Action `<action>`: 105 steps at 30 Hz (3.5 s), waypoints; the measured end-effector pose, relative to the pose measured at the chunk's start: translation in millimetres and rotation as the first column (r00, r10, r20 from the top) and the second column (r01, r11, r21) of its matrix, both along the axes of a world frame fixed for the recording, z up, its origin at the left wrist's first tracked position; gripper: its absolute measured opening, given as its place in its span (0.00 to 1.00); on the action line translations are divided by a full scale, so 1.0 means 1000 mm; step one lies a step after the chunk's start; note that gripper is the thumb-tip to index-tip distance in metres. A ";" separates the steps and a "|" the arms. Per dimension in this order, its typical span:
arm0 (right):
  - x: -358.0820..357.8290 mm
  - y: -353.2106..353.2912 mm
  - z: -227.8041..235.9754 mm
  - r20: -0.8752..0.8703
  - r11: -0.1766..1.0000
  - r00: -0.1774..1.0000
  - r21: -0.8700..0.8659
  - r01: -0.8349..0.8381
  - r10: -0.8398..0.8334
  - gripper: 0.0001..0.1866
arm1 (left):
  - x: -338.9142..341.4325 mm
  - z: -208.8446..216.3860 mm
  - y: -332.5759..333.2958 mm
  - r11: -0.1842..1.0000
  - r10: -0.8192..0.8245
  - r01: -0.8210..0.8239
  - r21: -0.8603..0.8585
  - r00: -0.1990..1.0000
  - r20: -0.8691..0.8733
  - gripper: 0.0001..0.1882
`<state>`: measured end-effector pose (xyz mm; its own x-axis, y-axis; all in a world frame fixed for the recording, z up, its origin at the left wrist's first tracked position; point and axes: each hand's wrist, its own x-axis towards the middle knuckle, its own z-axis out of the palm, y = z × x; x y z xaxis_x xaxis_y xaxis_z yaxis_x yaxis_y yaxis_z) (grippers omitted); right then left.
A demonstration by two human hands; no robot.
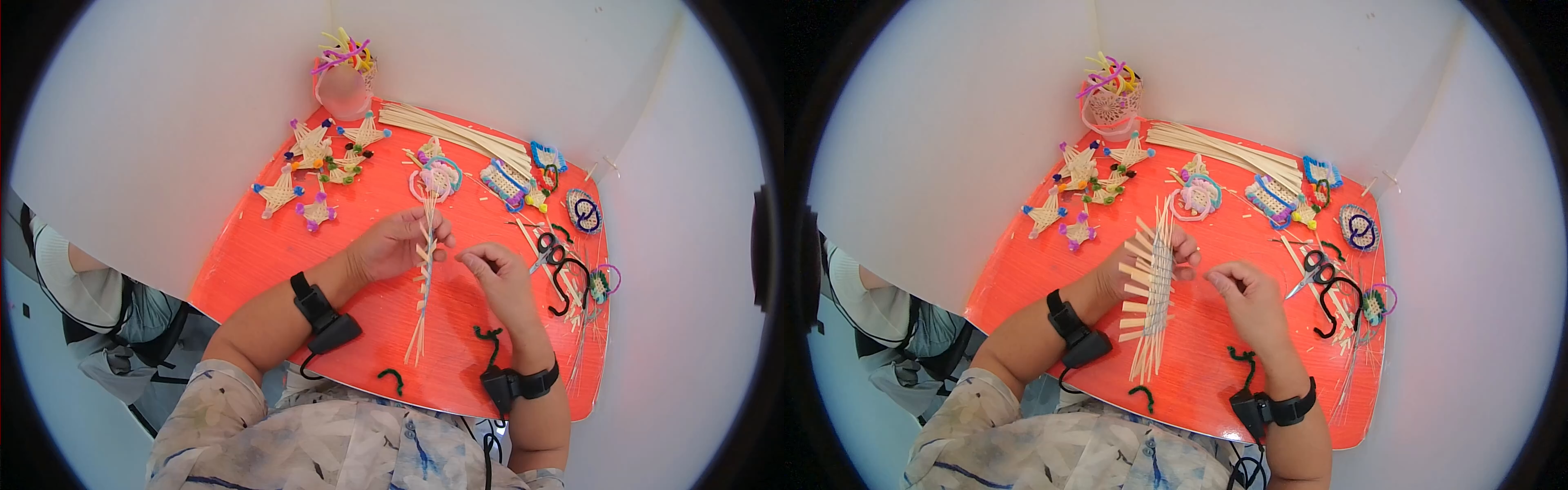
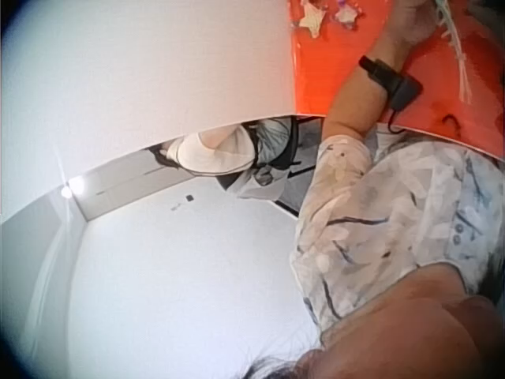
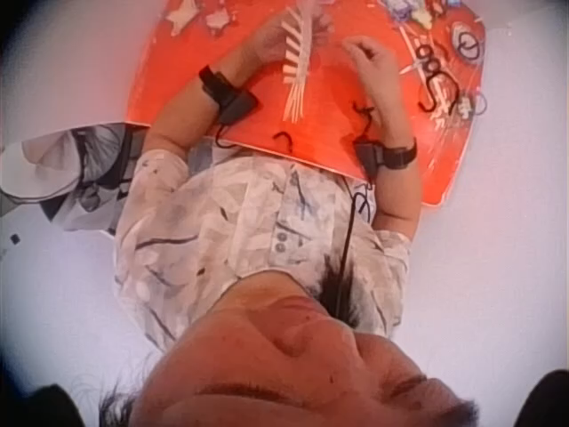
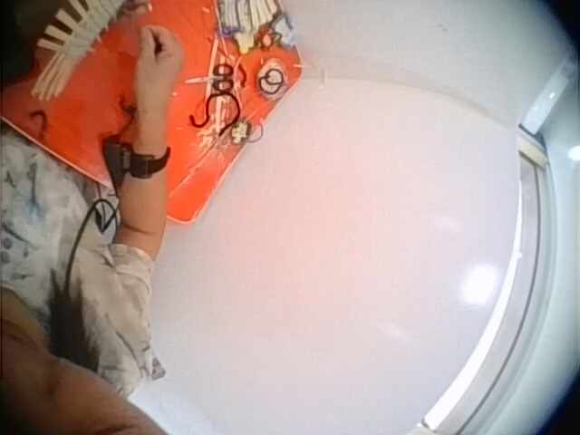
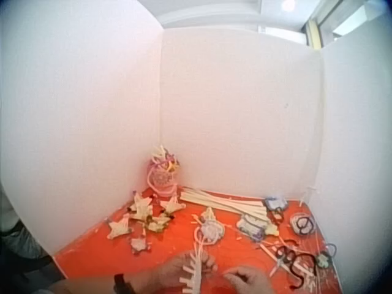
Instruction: Weave wooden sticks and thread together to create decorative stars.
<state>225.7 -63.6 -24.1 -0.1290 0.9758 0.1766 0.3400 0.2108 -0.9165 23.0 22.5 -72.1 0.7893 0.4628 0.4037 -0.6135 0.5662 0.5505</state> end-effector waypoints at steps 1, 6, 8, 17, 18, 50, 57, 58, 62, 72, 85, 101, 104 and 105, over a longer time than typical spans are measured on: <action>0.003 0.000 0.001 -0.039 0.999 0.998 -0.018 0.038 -0.038 0.06 | -0.002 0.009 -0.007 0.995 0.079 -0.084 -0.059 0.994 -0.078 0.16; 0.007 0.003 0.010 -0.083 0.985 0.983 -0.071 0.160 -0.166 0.06 | -0.001 0.022 -0.013 0.968 0.207 -0.227 -0.106 0.964 -0.168 0.17; 0.006 0.006 0.002 -0.086 0.993 0.990 0.018 0.114 -0.112 0.13 | 0.001 0.018 -0.011 0.970 0.186 -0.194 -0.147 0.980 -0.070 0.18; -0.018 0.001 -0.012 -0.380 0.942 0.888 -0.103 -0.320 0.260 0.39 | 0.004 0.005 -0.009 0.988 0.154 -0.154 -0.017 0.988 0.000 0.21; -0.020 -0.002 -0.007 -0.378 0.941 0.888 -0.104 -0.321 0.261 0.39 | 0.004 0.007 -0.010 0.988 0.156 -0.156 -0.016 0.988 0.010 0.21; 0.039 0.008 0.037 -0.821 0.980 0.567 -0.052 -0.191 0.067 0.25 | -0.010 0.019 0.001 0.836 0.548 -0.444 0.323 0.628 -0.553 0.09; 0.037 0.004 0.028 -0.339 0.977 0.940 -0.210 -0.032 -0.043 0.28 | -0.012 0.025 0.001 0.800 0.599 -0.439 0.408 0.548 -0.584 0.10; 0.031 0.003 0.028 -0.305 0.976 0.950 -0.219 0.002 -0.071 0.27 | -0.012 0.027 0.001 0.793 0.609 -0.431 0.430 0.540 -0.581 0.11; 0.021 0.005 0.019 -0.380 0.984 0.916 -0.164 0.069 -0.128 0.22 | -0.015 0.028 0.002 0.795 0.606 -0.407 0.450 0.572 -0.553 0.13; 0.024 0.009 0.018 -0.451 0.974 0.864 -0.110 0.198 -0.226 0.20 | -0.009 0.036 -0.006 0.919 0.186 -0.324 -0.224 0.858 -0.478 0.24; 0.031 0.015 0.020 -0.701 0.998 0.712 -0.063 -0.003 -0.042 0.39 | -0.011 0.030 -0.007 0.935 0.300 -0.354 0.009 0.779 -0.550 0.17; 0.050 0.017 -0.002 -0.778 0.949 0.612 -0.283 -0.141 -0.141 0.07 | -0.014 0.023 0.002 0.941 0.271 -0.335 -0.043 0.824 -0.497 0.17; 0.052 0.014 0.000 -0.859 0.943 0.489 -0.274 -0.186 -0.153 0.08 | -0.011 0.018 0.003 0.949 0.245 -0.311 -0.050 0.830 -0.501 0.17; 0.049 0.014 -0.001 -0.880 0.946 0.438 -0.278 -0.167 -0.181 0.08 | -0.011 0.016 0.002 0.948 0.247 -0.313 -0.057 0.838 -0.486 0.17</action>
<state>275.1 -49.8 -24.9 -0.0636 0.9940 -0.0895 -0.6955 -0.1085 -0.7103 12.1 24.0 -55.6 0.6974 0.7143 -0.0583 -0.4452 0.4955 0.7458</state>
